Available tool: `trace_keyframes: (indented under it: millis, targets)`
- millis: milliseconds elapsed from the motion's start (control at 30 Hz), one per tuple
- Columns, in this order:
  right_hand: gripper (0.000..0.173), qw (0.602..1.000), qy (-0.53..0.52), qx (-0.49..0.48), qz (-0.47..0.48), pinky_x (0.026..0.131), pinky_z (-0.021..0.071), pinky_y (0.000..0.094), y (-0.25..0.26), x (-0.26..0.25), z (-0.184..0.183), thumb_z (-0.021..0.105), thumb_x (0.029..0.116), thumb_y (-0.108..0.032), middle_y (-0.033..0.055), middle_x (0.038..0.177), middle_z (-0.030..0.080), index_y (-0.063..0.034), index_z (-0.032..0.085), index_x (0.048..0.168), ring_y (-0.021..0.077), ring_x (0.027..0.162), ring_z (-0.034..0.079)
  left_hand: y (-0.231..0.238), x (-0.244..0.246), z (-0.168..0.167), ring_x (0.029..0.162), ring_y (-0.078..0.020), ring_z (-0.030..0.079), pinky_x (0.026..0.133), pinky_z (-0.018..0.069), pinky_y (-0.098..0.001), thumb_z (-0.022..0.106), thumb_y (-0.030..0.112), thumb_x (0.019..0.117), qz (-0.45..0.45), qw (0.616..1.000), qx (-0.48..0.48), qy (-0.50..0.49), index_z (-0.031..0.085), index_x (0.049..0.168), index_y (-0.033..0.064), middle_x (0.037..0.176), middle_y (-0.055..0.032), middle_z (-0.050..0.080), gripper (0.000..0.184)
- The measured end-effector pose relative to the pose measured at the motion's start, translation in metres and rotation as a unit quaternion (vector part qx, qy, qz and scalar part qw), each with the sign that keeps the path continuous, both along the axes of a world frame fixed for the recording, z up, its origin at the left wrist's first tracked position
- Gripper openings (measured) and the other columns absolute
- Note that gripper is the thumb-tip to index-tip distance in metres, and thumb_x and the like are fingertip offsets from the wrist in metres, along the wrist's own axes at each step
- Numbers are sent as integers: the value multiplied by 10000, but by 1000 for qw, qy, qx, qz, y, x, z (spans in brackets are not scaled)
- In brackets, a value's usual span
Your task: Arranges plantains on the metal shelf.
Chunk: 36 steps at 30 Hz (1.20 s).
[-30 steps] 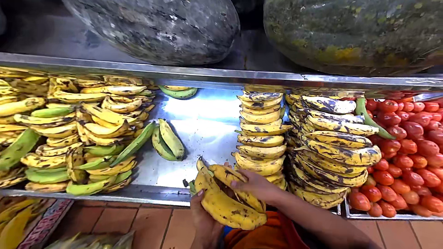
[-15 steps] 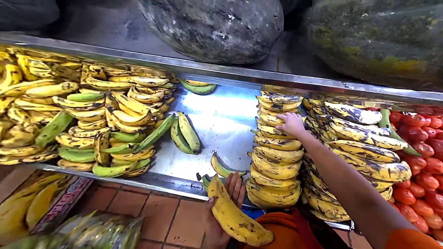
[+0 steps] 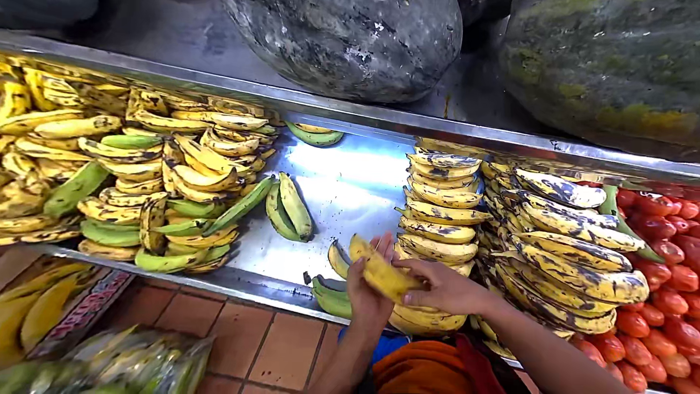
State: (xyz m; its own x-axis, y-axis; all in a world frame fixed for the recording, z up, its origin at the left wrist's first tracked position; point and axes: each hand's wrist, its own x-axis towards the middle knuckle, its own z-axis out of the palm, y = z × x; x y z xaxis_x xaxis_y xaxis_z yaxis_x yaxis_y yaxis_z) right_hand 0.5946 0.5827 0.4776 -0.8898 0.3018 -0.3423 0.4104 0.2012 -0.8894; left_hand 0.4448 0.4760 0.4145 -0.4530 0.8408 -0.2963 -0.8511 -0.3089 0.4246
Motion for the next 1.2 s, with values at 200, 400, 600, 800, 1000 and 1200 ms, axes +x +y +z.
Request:
trace_keyframes:
  millis: [200, 400, 600, 800, 1000, 1200]
  targets:
    - [641, 970, -49, 153, -184, 921, 570, 568, 69, 5, 13, 801, 883, -397, 73, 1255, 698, -249, 565, 1460, 242, 1101, 686, 77, -5, 17, 1435, -194, 445, 1186, 389, -450, 294, 568, 1079, -184, 896, -83, 395, 319, 1586, 99, 1592, -95, 427, 691]
    - [565, 918, -146, 328, -169, 973, 480, 678, 195, -9, -5, 830, 871, -288, 164, 1278, 669, -150, 636, 1384, 362, 1188, 629, 182, -60, -29, 1362, -325, 531, 1134, 404, -586, 417, 468, 1093, -156, 873, -226, 404, 517, 1472, 66, 1456, -185, 564, 562]
    - [651, 899, -244, 364, -20, 1076, 419, 661, 255, -15, -37, 786, 914, -325, 178, 1401, 597, -126, 539, 1483, 376, 1312, 549, 284, -96, -54, 1380, -381, 505, 1147, 385, -604, 424, 413, 1101, -201, 862, -230, 405, 503, 1465, 7, 1449, -241, 551, 551]
    - [650, 908, -199, 368, -37, 1052, 421, 664, 253, -9, -47, 783, 914, -273, 184, 1407, 571, -126, 529, 1494, 394, 1311, 523, 320, -105, -70, 1224, -316, 641, 1086, 475, -541, 680, 368, 995, -175, 848, -195, 460, 625, 1323, -6, 1275, -191, 681, 500]
    - [604, 890, -154, 414, -112, 963, 425, 667, 245, -12, -64, 805, 883, -206, 241, 1356, 504, -195, 603, 1452, 452, 1241, 471, 343, -87, -44, 1229, -315, 638, 1077, 488, -539, 672, 282, 1007, -149, 845, -155, 489, 578, 1404, 20, 1310, -180, 667, 485]
    - [486, 930, -145, 300, -154, 994, 505, 547, 252, -18, -54, 797, 897, -137, 120, 1359, 600, -183, 664, 1361, 278, 1219, 592, 339, -80, -52, 1202, -327, 637, 1034, 489, -580, 577, 405, 1043, -162, 835, -222, 476, 630, 1307, 38, 1242, -179, 683, 455]
